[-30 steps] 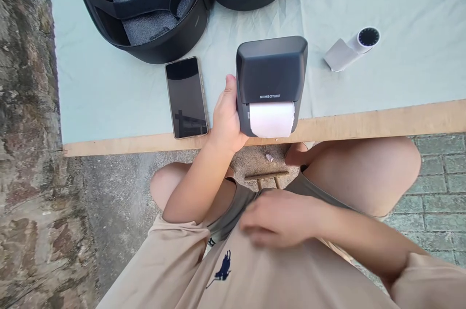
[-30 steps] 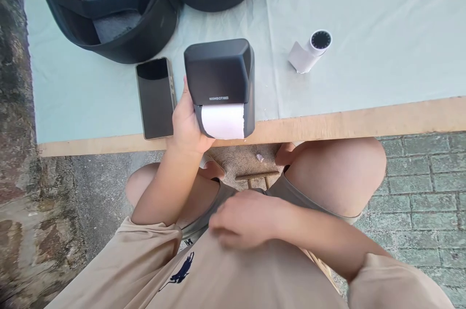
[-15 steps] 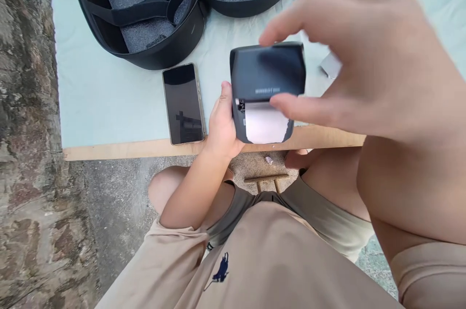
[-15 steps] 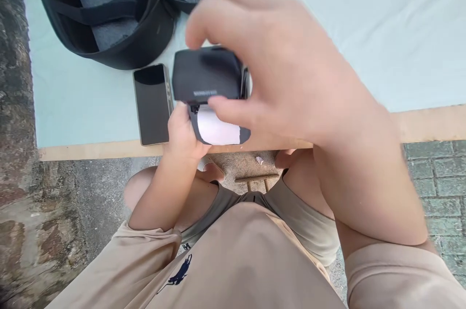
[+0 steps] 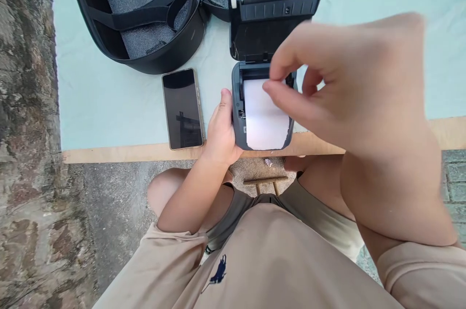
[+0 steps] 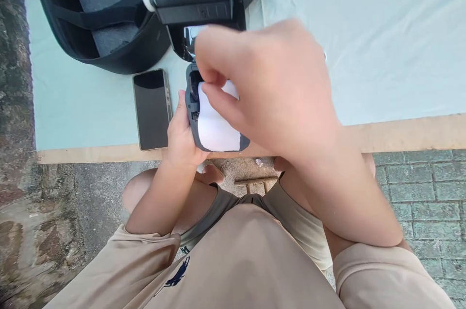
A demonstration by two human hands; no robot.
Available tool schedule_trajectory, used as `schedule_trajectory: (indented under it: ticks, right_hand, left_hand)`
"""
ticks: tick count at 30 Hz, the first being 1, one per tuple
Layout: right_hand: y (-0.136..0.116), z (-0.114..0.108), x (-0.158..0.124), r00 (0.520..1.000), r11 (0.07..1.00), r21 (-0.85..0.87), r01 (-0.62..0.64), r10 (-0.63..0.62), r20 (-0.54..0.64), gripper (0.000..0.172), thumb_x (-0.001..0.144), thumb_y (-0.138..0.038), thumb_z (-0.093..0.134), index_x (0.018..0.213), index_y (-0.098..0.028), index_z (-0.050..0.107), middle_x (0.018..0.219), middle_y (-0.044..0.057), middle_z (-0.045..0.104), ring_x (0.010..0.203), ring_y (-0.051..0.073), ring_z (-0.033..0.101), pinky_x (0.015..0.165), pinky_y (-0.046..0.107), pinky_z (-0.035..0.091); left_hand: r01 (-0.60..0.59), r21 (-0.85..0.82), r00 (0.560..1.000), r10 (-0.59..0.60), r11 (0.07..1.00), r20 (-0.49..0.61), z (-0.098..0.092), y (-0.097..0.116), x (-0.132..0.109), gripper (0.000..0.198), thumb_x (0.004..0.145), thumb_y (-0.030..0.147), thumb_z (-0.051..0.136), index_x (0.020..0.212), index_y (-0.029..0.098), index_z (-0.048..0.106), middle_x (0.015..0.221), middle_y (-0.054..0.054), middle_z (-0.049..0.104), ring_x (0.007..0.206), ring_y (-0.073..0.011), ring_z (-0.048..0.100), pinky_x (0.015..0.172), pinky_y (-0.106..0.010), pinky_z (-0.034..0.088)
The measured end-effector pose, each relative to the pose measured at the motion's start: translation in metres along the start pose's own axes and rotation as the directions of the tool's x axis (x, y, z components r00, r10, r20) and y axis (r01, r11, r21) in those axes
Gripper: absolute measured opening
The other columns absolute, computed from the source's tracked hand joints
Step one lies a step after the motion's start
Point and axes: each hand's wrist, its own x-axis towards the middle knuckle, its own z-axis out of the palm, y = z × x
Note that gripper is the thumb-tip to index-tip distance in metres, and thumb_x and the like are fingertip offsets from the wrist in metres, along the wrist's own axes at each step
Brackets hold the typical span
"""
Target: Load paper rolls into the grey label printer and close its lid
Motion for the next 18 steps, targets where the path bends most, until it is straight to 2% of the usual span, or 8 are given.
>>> schedule_trajectory:
  ticks: [2,4,6,9,11,15,16,18]
  right_hand:
    - [-0.004,0.002,0.000,0.997,0.976,-0.218,0.020,-0.003,0.077,0.014,0.091,-0.026,0.053,0.089,-0.026,0.067,0.068,-0.001,0.060,0.059,0.008,0.052,0.053,0.027,0.030]
    - [-0.005,0.006,-0.001,0.987,0.951,-0.308,-0.003,0.052,0.151,0.017,0.091,-0.025,0.052,0.091,-0.030,0.068,0.070,0.000,0.063,0.058,0.011,0.052,0.050,0.030,0.022]
    - [-0.003,0.009,-0.001,0.974,0.937,-0.349,-0.012,0.090,0.209,0.012,0.088,-0.030,0.057,0.092,-0.032,0.068,0.071,0.002,0.063,0.056,0.014,0.050,0.050,0.031,0.019]
    - [-0.001,0.015,0.000,0.966,0.940,-0.341,0.008,0.081,0.247,0.013,0.081,-0.033,0.066,0.093,-0.030,0.066,0.068,0.003,0.059,0.052,0.013,0.044,0.052,0.029,0.016]
    - [-0.001,0.018,0.002,0.966,0.955,-0.294,-0.030,0.102,0.236,0.014,0.077,-0.030,0.069,0.090,-0.026,0.064,0.065,0.002,0.054,0.052,0.011,0.042,0.055,0.027,0.017]
    - [-0.006,0.014,0.005,0.947,0.961,-0.212,-0.176,0.224,0.231,0.017,0.072,-0.023,0.069,0.087,-0.024,0.062,0.060,0.000,0.040,0.052,0.009,0.039,0.059,0.026,0.019]
    - [-0.006,0.010,0.004,0.947,0.962,-0.201,-0.183,0.227,0.227,0.020,0.070,-0.022,0.069,0.088,-0.025,0.062,0.059,0.000,0.040,0.051,0.009,0.036,0.058,0.027,0.019]
    - [-0.003,0.000,0.001,0.964,0.987,-0.077,-0.138,0.152,0.217,0.025,0.067,-0.022,0.070,0.091,-0.027,0.063,0.060,-0.001,0.046,0.051,0.009,0.034,0.057,0.028,0.021]
  left_hand:
    - [-0.018,0.007,1.000,0.018,1.000,0.013,0.001,0.000,-0.002,0.045,0.095,0.061,0.045,0.107,0.025,0.069,0.116,-0.004,0.078,0.141,-0.0241,0.054,0.110,-0.033,0.052]
    - [-0.050,0.034,0.996,0.047,0.998,0.074,0.000,0.001,-0.003,0.045,0.096,0.060,0.043,0.107,0.024,0.069,0.116,-0.004,0.077,0.142,-0.0244,0.053,0.111,-0.033,0.052]
    - [-0.086,0.074,0.986,0.074,0.994,0.152,-0.001,0.001,-0.003,0.040,0.097,0.054,0.046,0.107,0.023,0.068,0.116,-0.003,0.076,0.143,-0.0245,0.052,0.112,-0.034,0.051]
    - [-0.139,0.124,0.970,0.110,0.983,0.216,-0.004,0.001,-0.003,0.028,0.097,0.042,0.052,0.108,0.023,0.069,0.114,-0.001,0.076,0.143,-0.0239,0.052,0.115,-0.035,0.049]
    - [-0.164,0.137,0.966,0.131,0.977,0.224,-0.005,0.001,-0.003,0.025,0.097,0.038,0.053,0.109,0.022,0.069,0.112,-0.001,0.076,0.143,-0.0236,0.052,0.116,-0.036,0.049]
    - [-0.147,0.124,0.963,0.113,0.981,0.246,-0.006,0.000,-0.003,0.034,0.099,0.048,0.048,0.109,0.022,0.069,0.111,-0.002,0.076,0.142,-0.0241,0.053,0.115,-0.038,0.050]
    - [-0.136,0.121,0.962,0.103,0.983,0.252,-0.007,0.000,-0.002,0.036,0.099,0.049,0.048,0.109,0.022,0.069,0.111,-0.002,0.076,0.141,-0.0244,0.054,0.115,-0.038,0.051]
    - [-0.124,0.119,0.962,0.089,0.985,0.259,-0.008,0.000,-0.001,0.037,0.098,0.051,0.048,0.110,0.023,0.069,0.112,-0.002,0.076,0.141,-0.0251,0.054,0.113,-0.039,0.052]
